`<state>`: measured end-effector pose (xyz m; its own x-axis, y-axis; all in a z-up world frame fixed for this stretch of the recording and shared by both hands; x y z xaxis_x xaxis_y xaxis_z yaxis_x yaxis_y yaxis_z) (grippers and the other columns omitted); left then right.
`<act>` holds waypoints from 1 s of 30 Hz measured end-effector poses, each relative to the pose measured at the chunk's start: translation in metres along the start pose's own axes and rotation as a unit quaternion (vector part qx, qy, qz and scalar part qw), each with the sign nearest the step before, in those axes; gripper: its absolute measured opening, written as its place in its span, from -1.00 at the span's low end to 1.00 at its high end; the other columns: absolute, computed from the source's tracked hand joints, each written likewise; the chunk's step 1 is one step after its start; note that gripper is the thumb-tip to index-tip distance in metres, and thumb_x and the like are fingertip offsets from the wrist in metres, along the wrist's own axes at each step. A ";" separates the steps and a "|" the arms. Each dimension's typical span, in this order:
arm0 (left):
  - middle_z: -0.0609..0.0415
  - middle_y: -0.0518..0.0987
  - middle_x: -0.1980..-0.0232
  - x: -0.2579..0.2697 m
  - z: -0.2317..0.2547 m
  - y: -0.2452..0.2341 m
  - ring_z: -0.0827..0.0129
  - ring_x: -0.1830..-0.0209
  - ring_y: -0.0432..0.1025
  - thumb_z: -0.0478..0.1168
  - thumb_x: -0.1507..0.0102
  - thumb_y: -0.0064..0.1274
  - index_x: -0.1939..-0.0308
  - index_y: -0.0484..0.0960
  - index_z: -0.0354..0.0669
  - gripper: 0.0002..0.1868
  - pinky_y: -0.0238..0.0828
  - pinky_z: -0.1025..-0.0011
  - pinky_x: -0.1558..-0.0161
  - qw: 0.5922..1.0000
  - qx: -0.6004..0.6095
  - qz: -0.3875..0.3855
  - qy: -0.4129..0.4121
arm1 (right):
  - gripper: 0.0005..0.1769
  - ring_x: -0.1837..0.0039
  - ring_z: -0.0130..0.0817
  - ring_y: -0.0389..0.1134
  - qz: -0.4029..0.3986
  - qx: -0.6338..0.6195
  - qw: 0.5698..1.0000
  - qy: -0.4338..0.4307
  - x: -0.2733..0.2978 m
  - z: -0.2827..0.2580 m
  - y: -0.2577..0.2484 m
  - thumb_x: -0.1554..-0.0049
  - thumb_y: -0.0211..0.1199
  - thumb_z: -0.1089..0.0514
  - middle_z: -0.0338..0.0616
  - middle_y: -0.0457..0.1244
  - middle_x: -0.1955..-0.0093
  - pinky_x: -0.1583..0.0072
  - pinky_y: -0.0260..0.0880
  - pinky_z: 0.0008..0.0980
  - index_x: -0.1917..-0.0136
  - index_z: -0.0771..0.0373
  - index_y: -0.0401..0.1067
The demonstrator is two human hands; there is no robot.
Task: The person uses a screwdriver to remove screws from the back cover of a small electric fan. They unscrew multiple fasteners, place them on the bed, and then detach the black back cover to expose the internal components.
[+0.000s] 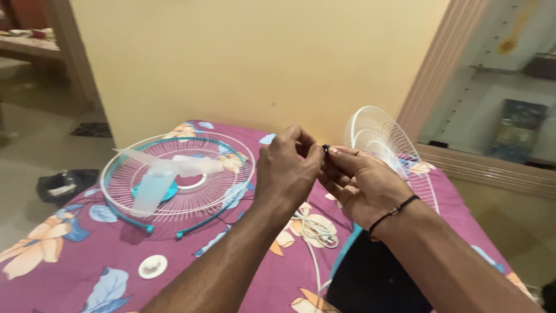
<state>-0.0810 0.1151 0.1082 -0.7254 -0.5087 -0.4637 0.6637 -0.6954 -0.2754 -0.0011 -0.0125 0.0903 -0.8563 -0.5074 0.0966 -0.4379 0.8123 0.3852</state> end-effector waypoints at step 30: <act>0.02 0.55 0.57 0.009 0.030 0.073 0.29 0.60 0.62 0.03 -0.43 -0.31 0.34 0.49 -0.24 -0.54 0.51 0.32 0.54 0.997 0.033 0.019 -0.063 | -0.86 0.06 -0.40 0.37 0.051 0.026 0.998 -0.005 0.015 -0.041 -0.095 -0.19 0.23 0.24 -0.13 0.38 0.03 -0.04 0.45 -0.39 -0.04 0.24 0.43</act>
<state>-0.0448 0.0447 0.1087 -0.7204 -0.5921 -0.3612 0.6802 -0.7047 -0.2015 0.0387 -0.1088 0.0925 -0.8996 -0.4186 0.1242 -0.3616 0.8737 0.3255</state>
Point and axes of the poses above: each hand's wrist, its own x-axis away from the middle knuckle, its own y-axis out of the palm, z = x × y, the point moved 3 cm from there along -x, towards the middle knuckle
